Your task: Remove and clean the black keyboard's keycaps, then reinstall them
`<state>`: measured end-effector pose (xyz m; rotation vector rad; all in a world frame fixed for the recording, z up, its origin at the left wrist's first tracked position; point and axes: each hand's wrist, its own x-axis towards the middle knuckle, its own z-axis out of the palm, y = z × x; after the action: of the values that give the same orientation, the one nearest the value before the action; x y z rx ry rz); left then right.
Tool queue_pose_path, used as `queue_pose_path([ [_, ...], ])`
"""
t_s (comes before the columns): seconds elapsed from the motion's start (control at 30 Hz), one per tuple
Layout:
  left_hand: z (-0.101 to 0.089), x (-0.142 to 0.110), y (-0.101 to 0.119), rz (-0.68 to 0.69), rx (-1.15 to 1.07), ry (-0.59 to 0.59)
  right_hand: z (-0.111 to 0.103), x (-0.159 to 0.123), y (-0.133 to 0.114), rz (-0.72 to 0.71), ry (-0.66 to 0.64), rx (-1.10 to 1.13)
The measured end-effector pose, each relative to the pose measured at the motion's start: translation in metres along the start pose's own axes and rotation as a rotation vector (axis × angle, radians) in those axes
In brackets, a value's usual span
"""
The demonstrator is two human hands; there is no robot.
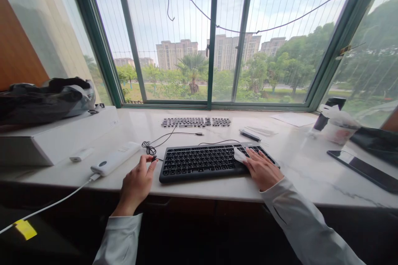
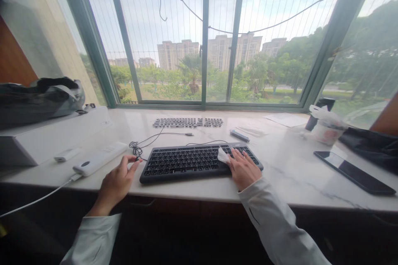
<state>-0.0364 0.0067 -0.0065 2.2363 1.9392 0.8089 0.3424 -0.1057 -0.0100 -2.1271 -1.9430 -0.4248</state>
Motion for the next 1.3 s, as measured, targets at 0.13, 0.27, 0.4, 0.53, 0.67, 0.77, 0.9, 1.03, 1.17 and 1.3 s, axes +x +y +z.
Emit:
queue_pose_path([
  [0.13, 0.001, 0.0, -0.001, 0.011, -0.005, 0.012, 0.002, -0.008, 0.05, 0.048, 0.109, -0.081],
  [0.27, 0.003, 0.0, -0.002, 0.008, -0.002, 0.014, -0.005, -0.012, 0.085, 0.23, 0.207, -0.096],
  [0.4, 0.005, 0.001, -0.004, 0.017, -0.004, 0.025, -0.006, -0.01, 0.089, 0.334, 0.206, -0.02],
  [0.53, 0.005, 0.0, -0.004, 0.028, -0.002, 0.029, 0.006, -0.003, 0.076, 0.222, 0.057, 0.115],
  [0.67, 0.004, 0.0, -0.004, 0.043, 0.005, 0.025, 0.016, 0.008, 0.068, 0.209, -0.051, 0.142],
  [0.77, 0.003, 0.0, -0.003, 0.041, 0.003, 0.02, 0.014, 0.019, 0.059, 0.237, -0.133, 0.103],
  [0.9, 0.003, 0.0, -0.003, 0.05, -0.003, 0.017, 0.001, 0.028, 0.033, 0.277, -0.203, 0.069],
  [1.03, 0.004, 0.0, -0.004, 0.05, -0.001, 0.018, -0.01, 0.029, -0.003, 0.205, -0.19, 0.101],
  [1.17, 0.004, 0.0, -0.004, 0.041, -0.006, 0.013, -0.012, 0.031, -0.035, 0.068, -0.155, 0.203],
  [1.3, 0.004, 0.0, -0.003, 0.035, -0.015, 0.03, -0.012, 0.036, -0.072, -0.114, -0.17, 0.318],
])
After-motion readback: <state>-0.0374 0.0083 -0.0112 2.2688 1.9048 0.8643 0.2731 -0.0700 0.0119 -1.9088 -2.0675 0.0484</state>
